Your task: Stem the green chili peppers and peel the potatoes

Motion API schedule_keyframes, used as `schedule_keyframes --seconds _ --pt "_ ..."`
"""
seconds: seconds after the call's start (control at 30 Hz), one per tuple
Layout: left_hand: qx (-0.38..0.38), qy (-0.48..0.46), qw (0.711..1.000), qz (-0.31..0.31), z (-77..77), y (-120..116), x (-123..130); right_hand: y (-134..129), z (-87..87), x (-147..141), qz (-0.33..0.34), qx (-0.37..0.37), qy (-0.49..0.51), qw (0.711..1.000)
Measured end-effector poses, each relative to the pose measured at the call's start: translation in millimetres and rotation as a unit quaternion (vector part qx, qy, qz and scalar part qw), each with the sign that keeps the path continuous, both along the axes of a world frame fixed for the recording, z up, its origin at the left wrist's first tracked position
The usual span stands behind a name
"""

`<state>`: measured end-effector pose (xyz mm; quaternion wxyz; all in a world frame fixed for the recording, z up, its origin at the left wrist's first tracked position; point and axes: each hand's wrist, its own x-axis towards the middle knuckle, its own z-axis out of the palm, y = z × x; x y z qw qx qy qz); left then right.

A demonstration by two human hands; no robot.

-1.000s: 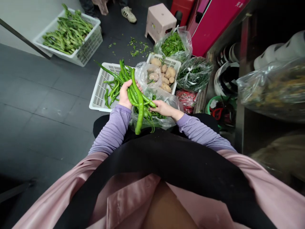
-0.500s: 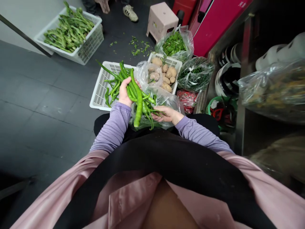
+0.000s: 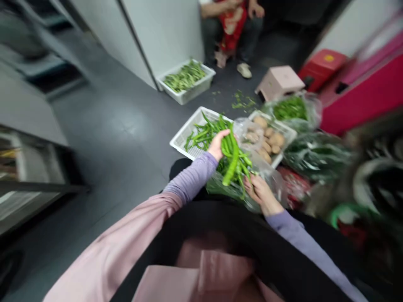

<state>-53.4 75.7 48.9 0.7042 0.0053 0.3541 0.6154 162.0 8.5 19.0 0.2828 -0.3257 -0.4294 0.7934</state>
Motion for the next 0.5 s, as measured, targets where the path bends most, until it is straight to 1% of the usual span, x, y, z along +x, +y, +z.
schedule_keyframes --seconds 0.07,0.13,0.17,0.23,0.33,0.4,0.43,0.5 --pt "0.007 -0.049 0.999 0.0 -1.9 -0.9 -3.3 6.8 -1.1 3.4 -0.02 0.012 0.029 0.999" --pt "0.013 -0.062 0.998 -0.003 -4.7 -2.2 -7.9 16.2 -0.2 7.6 -0.056 0.021 0.053 0.997" --pt "0.014 -0.061 0.998 -0.004 -5.2 -3.8 -10.2 19.3 0.8 9.4 -0.07 0.02 0.051 0.996" --pt "0.016 -0.052 0.998 0.01 -3.7 -7.4 -15.0 19.7 1.2 10.5 -0.075 -0.003 0.014 0.997" --pt "0.004 -0.023 0.998 0.064 3.3 -9.6 -23.2 9.8 -5.9 2.8 -0.03 -0.067 -0.048 0.996" --pt "-0.023 0.001 0.995 0.099 8.7 -8.6 -27.5 3.0 -12.1 -6.6 0.008 -0.093 -0.056 0.994" --pt "-0.037 0.013 0.993 0.107 11.1 -8.2 -28.6 1.0 -13.6 -11.3 0.022 -0.092 -0.061 0.994" --pt "-0.056 0.03 0.991 0.116 14.5 -8.3 -28.2 0.1 -11.2 -19.1 0.023 -0.069 -0.084 0.994"
